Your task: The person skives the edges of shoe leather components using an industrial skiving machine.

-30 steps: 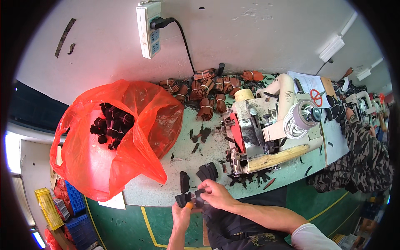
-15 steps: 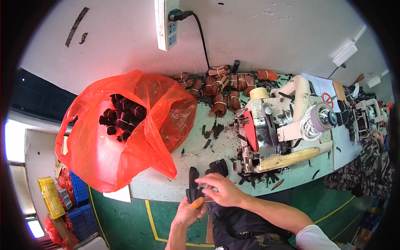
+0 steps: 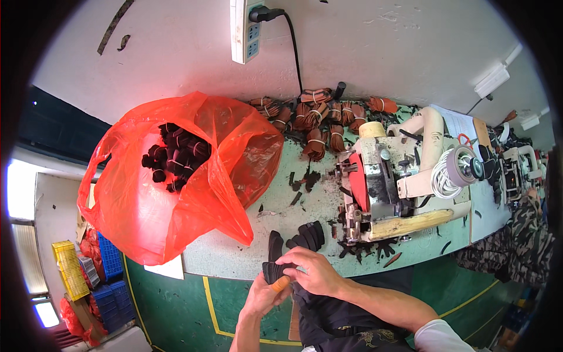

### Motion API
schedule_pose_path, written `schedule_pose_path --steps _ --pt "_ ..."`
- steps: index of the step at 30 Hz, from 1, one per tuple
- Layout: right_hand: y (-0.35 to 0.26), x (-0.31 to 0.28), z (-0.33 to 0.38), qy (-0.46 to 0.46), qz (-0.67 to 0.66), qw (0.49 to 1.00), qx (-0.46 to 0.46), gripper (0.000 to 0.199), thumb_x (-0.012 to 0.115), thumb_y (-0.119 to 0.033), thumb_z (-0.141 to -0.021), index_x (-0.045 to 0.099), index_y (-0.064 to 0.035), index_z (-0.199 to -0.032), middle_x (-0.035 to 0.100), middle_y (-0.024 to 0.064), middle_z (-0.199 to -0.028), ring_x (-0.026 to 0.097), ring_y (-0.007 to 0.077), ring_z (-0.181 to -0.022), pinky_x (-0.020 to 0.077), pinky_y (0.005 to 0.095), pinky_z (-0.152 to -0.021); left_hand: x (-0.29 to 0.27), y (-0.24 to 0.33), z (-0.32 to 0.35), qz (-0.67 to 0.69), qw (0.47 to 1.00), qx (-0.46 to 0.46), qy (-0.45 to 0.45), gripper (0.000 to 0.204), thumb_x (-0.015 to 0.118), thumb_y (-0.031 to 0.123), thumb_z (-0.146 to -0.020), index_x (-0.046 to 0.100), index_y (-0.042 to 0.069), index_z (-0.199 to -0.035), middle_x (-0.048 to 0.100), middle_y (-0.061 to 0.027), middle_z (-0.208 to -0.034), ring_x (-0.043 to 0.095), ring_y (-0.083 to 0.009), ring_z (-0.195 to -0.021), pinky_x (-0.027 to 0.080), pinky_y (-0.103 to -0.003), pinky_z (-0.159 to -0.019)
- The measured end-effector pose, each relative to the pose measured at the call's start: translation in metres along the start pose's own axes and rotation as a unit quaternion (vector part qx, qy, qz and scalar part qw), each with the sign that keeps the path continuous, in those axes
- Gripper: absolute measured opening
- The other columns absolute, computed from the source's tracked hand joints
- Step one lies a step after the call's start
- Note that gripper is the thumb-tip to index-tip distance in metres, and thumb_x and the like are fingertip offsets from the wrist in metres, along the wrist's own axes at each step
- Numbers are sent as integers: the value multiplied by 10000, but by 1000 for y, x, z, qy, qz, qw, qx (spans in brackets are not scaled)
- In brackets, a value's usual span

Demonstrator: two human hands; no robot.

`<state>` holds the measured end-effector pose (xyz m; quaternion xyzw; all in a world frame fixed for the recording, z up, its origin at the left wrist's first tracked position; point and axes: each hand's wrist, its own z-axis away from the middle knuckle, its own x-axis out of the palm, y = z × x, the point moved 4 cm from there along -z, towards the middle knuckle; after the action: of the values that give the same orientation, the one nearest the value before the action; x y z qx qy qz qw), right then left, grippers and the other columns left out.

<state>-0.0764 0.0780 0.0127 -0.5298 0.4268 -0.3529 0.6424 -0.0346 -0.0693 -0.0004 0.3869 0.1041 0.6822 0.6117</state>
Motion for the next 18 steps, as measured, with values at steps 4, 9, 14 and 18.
schedule_pose_path --steps 4,9,14,18 --pt "2 1 -3 -26 -6 1000 5 203 656 -32 -819 595 -38 -1012 608 96 -936 611 268 -883 492 337 -753 -5 -1 2 7 1000 -13 4 287 679 277 -900 572 31 -1002 528 -5 -659 423 -69 -466 300 -213 -391" --pt "14 9 -7 -47 19 999 -1 196 665 -45 -826 580 -31 -1002 610 94 -882 623 250 -855 495 331 -739 -14 -13 -5 32 999 -18 34 275 671 245 -907 559 32 -1039 571 -35 -691 469 -94 -466 327 -226 -386" --pt "44 21 -15 -22 53 997 43 214 672 -101 -825 585 -34 -1008 653 117 -917 640 306 -847 499 388 -753 -46 -35 -11 -16 975 32 218 226 664 144 -900 481 40 -983 604 -80 -734 545 -137 -472 398 -254 -381" --pt "40 22 -30 18 161 987 15 215 652 -85 -814 594 -52 -1019 656 124 -932 612 325 -902 484 405 -789 -66 -24 6 -99 940 50 322 221 651 109 -886 433 80 -902 512 -31 -587 447 -109 -390 317 -253 -332"
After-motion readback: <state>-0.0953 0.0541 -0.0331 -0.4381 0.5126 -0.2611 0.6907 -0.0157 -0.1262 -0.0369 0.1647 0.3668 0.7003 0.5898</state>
